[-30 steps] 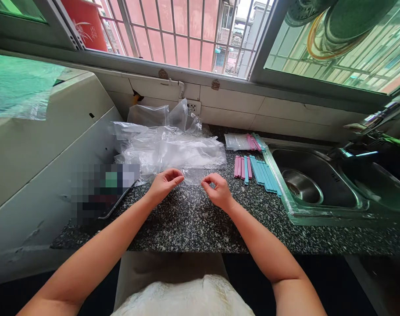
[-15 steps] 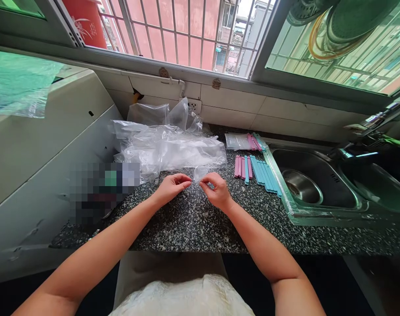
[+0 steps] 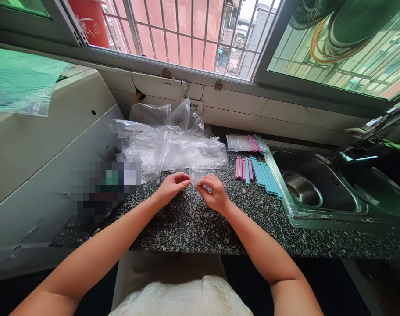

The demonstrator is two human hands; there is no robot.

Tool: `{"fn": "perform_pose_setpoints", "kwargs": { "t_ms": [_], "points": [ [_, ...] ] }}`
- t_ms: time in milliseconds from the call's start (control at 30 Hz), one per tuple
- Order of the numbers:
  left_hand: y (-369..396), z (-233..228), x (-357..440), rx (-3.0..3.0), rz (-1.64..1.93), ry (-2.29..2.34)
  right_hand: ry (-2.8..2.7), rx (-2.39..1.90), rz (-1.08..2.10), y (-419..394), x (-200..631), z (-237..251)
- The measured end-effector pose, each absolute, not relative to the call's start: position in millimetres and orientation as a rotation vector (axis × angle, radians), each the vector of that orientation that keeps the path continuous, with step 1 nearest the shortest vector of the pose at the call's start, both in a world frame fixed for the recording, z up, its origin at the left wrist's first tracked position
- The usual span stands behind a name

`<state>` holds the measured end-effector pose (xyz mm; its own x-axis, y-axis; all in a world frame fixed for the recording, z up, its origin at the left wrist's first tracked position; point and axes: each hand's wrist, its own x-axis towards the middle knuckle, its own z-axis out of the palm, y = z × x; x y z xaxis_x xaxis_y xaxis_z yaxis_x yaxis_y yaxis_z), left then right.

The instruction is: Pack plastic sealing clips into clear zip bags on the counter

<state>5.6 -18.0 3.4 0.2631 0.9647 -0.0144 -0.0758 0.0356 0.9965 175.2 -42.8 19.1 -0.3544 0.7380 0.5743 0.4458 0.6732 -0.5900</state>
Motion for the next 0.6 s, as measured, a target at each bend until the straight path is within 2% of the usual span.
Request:
{"fn": "perform_pose_setpoints", "kwargs": {
  "t_ms": [600],
  "points": [
    [-15.8,8.6,-0.7,1.214,1.076,0.936,-1.970,-1.021,0.459,-39.4,183.3,18.3]
  ]
}}
